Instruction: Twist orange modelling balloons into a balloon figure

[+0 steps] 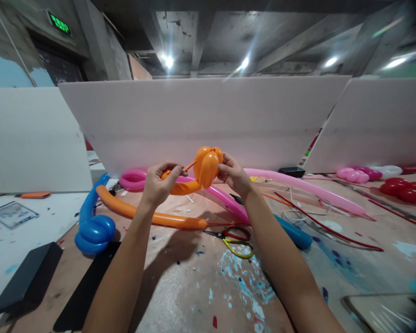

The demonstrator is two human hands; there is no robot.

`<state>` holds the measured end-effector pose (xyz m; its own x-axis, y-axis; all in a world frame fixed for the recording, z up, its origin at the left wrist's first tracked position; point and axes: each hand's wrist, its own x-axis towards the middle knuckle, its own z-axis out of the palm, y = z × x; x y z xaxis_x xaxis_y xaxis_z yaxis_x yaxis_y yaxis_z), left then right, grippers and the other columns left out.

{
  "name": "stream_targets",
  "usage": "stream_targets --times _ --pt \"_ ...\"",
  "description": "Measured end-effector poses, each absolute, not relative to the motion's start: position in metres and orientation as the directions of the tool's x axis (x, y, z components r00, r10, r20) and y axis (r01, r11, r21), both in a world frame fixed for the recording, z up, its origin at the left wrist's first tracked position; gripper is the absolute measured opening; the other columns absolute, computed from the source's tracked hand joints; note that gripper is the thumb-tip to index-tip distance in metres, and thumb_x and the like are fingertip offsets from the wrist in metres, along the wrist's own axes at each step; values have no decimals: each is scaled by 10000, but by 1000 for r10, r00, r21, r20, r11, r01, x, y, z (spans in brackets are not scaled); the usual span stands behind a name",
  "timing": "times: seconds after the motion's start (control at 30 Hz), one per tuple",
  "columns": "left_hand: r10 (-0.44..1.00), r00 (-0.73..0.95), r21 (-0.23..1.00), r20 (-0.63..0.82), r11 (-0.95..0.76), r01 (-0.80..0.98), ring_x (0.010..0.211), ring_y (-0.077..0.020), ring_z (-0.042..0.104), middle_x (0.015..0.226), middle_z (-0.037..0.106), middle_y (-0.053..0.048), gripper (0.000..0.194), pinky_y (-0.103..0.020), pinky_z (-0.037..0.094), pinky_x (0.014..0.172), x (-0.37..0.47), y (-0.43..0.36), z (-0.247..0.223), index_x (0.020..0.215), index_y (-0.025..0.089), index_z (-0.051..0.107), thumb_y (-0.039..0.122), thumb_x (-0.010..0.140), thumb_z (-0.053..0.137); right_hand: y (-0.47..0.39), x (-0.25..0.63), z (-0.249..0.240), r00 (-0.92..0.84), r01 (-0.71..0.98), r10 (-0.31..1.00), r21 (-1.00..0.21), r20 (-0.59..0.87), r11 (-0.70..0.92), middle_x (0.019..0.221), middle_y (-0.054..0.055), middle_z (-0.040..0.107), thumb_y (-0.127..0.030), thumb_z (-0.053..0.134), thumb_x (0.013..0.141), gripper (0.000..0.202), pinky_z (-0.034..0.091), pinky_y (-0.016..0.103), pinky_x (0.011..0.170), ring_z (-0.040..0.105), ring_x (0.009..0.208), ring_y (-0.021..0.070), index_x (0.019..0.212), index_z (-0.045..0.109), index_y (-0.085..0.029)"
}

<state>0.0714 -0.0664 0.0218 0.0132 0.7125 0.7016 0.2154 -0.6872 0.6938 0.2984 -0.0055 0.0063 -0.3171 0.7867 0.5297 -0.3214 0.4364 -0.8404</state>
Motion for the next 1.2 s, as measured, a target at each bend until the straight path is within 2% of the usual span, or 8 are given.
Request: stream_targets --times 0.13,0.33,0.47,0.63,0.73,0.8,0.93,1.2 --pt "759 74 751 647 -651 110 868 -208 721 1022 729 -112 276 -321 585 809 72 -67 23 1031 144 675 318 830 601 -2 300 6 -248 -347 824 -841 510 416 761 -25 498 -384 724 700 419 290 217 476 377 570 84 1064 579 -235" --pt "804 257 747 537 -594 298 1042 -221 669 1298 603 -154 434 -331 557 862 73 -62 16 1279 160 552 302 870 537 2 305 3 -270 -303 811 -845 520 441 857 -10 541 -338 706 713 406 333 216 525 446 637 93 1085 574 -247" --pt "796 298 655 526 -603 456 945 -195 671 1091 683 -111 395 -303 541 786 73 -59 12 1217 189 565 431 934 435 3 308 2 -271 -247 791 -834 548 493 921 1 567 -306 689 744 394 356 212 547 484 698 104 1118 573 -255" --pt "697 274 571 663 -707 417 621 -142 594 776 626 -22 501 -249 461 589 76 -57 9 1176 187 530 586 882 460 0 303 2 -324 -184 796 -860 511 477 920 9 587 -350 697 753 403 353 212 516 476 662 102 1124 576 -251" --pt "626 241 531 742 -767 360 563 -128 530 628 546 0 491 -245 411 557 79 -58 6 887 182 580 609 917 338 -2 298 1 -370 -153 801 -881 470 447 949 18 601 -365 711 745 415 357 208 503 486 660 102 1123 579 -254" --pt "616 210 526 759 -771 358 543 -123 502 579 520 -6 560 -250 387 540 80 -59 4 681 188 520 623 926 266 -2 296 0 -391 -148 802 -890 452 430 990 25 606 -366 712 746 409 375 207 514 508 688 108 1118 580 -260" --pt "666 201 582 718 -734 350 470 -125 449 495 469 -11 679 -269 336 485 81 -61 5 549 201 421 694 892 104 2 295 -3 -408 -154 796 -893 447 423 936 17 602 -375 717 747 412 376 203 509 507 665 101 1113 576 -249" --pt "707 140 541 693 -638 548 513 -117 481 553 523 21 401 -248 338 520 82 -63 15 667 193 507 502 917 452 8 297 -8 -405 -119 799 -892 445 436 934 10 608 -377 701 766 401 359 195 500 494 636 81 1127 578 -253"
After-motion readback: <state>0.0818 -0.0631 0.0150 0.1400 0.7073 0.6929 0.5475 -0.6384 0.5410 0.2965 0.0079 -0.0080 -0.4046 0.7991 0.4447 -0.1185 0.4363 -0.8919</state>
